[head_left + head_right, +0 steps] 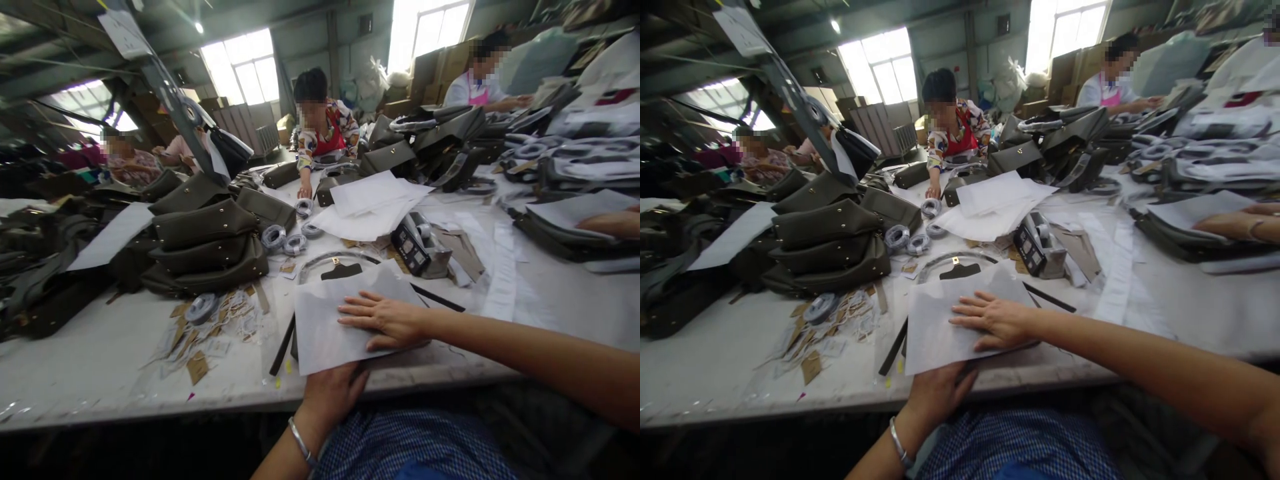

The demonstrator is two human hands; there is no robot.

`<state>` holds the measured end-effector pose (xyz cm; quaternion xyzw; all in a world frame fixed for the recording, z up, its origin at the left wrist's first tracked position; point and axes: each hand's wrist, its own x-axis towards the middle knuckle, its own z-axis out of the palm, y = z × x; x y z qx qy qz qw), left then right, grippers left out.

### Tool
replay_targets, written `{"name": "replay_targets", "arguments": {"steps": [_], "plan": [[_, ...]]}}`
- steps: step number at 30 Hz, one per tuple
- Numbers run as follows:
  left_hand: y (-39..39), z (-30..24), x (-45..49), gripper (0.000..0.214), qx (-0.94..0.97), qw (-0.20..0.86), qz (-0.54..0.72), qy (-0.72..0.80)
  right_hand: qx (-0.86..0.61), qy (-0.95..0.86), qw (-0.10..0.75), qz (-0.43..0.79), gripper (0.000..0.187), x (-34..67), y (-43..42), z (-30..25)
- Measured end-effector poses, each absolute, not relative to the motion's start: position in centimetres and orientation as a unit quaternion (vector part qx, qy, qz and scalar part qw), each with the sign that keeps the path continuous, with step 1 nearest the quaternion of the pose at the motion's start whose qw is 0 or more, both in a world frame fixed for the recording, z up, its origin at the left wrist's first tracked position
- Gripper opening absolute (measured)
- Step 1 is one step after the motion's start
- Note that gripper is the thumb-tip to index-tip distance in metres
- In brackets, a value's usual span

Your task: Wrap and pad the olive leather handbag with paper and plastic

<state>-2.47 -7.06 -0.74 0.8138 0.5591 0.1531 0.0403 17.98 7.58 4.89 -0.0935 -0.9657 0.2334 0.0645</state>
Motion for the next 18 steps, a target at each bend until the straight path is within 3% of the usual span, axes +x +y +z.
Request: {"name": "replay_targets", "arguments": {"steps": [6, 11, 14, 18], "plan": [[-9.1, 3.2, -2.4, 0.035, 0.819, 0.07, 0.12, 0.557, -0.073, -0.969, 0.067, 0.228, 0.066, 17.8, 7.7, 4.8], [-9.0, 9.7, -1.1, 0.021, 0.8, 0.172, 0.245, 0.52, -0.072, -0.968, 0.083, 0.226, 0.064, 18.0, 7.6, 4.1], [-5.6, 8.9, -1.2, 0.037, 0.799, 0.144, 0.263, 0.522, -0.071, -0.964, 0.101, 0.234, 0.064, 17.9, 7.7, 3.8], [-2.1, 4.0, -2.8, 0.061, 0.805, 0.107, 0.213, 0.543, -0.077, -0.957, 0.114, 0.257, 0.073, 18.0, 7.8, 3.6]]}}
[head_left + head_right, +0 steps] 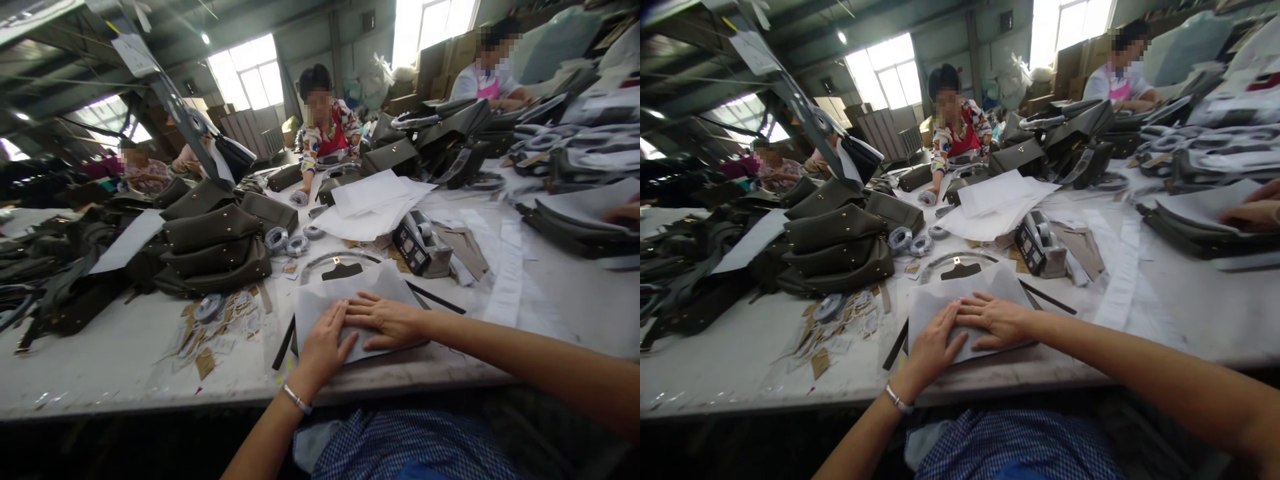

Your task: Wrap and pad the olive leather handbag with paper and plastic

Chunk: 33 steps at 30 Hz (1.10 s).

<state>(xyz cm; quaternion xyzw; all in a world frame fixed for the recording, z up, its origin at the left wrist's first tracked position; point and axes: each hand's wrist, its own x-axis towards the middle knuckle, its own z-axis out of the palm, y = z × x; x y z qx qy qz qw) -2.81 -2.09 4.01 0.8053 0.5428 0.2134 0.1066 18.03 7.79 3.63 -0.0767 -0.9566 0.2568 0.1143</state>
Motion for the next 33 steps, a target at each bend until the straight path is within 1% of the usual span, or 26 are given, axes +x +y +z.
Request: {"name": "replay_targets", "arguments": {"steps": [2, 5, 7, 10, 21, 33], "plan": [[-1.9, 2.4, -3.3, 0.062, 0.8, 0.098, 0.213, 0.552, -0.112, -0.943, 0.147, 0.276, 0.071, 18.4, 7.8, 3.5], [-2.4, 1.9, -3.4, 0.057, 0.796, 0.092, 0.213, 0.559, -0.162, -0.924, 0.204, 0.279, 0.051, 19.0, 7.8, 3.2], [-2.6, 2.3, -3.2, 0.055, 0.798, 0.094, 0.205, 0.559, -0.158, -0.93, 0.21, 0.257, 0.038, 19.2, 7.8, 3.1], [-2.4, 2.7, -3.1, 0.054, 0.798, 0.096, 0.198, 0.561, -0.135, -0.946, 0.195, 0.222, 0.03, 19.3, 7.8, 3.1], [-2.4, 2.4, -3.2, 0.059, 0.793, 0.115, 0.208, 0.561, -0.124, -0.954, 0.179, 0.204, 0.029, 19.3, 7.8, 3.2], [-2.3, 2.3, -3.1, 0.062, 0.787, 0.133, 0.217, 0.562, -0.069, -0.939, 0.253, 0.222, 0.023, 19.7, 8.2, 1.8]]}}
